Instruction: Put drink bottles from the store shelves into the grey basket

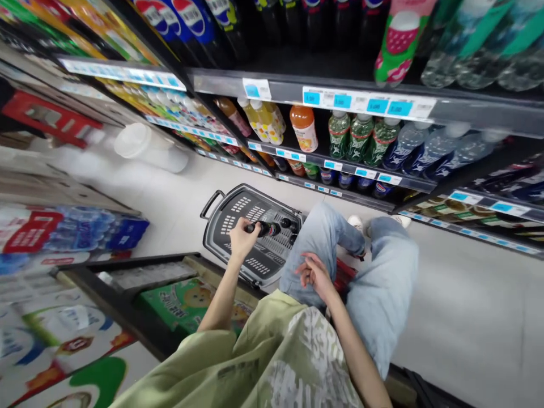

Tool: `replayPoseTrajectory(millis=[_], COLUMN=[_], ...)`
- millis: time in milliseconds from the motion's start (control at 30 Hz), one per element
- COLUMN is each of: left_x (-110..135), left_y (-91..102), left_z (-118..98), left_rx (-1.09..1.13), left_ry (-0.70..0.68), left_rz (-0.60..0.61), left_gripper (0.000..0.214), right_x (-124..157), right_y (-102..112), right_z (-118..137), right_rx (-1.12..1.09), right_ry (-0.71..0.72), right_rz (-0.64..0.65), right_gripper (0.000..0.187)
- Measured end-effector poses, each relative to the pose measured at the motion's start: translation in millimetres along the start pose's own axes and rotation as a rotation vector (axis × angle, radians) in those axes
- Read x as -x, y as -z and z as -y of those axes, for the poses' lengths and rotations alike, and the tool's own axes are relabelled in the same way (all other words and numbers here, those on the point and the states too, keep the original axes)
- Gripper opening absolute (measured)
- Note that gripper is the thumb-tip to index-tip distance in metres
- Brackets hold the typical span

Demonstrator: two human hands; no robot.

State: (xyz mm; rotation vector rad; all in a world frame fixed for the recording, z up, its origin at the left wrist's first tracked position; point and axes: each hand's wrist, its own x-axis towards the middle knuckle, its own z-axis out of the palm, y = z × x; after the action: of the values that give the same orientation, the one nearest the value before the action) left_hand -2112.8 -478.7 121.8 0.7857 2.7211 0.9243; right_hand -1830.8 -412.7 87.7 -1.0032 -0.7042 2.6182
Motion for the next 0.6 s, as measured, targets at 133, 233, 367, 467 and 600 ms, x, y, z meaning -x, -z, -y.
replayPoseTrajectory(millis=[133,233,367,467,600], left_x=[11.9,26.1,47.4,64.0,85.4], left_y=[-32.2,-60.5,-99.2,-122.9,-145.1], left_z=[54.7,89.9,121.7,136.9,148.4], left_rx=[-0.042,-0.114,-0.238,-0.258,-0.244], left_ry=[0.16,0.238,0.327,0.394,0.43], left_rz=[0.109,0.235,0.453,0.549,0.635], left_gripper=[0.024,0.024,0.026,0.029,0.031], right_x=[3.1,5.2,5.5,5.7,7.5], right_y=[-1.0,-0.7,1.9,4.3,5.5], right_z=[-1.0,-0.3,0.3,-0.1,0.7], right_rx=[0.044,0.078,0.114,0.134,0.15], right_ry=[0.007,-0.006,-0.023,-0.024,-0.03], right_rz=[-0.037,-0.05,-0.066,-0.077,-0.09], right_gripper=[0.051,0.048,0.049,0.047,0.047])
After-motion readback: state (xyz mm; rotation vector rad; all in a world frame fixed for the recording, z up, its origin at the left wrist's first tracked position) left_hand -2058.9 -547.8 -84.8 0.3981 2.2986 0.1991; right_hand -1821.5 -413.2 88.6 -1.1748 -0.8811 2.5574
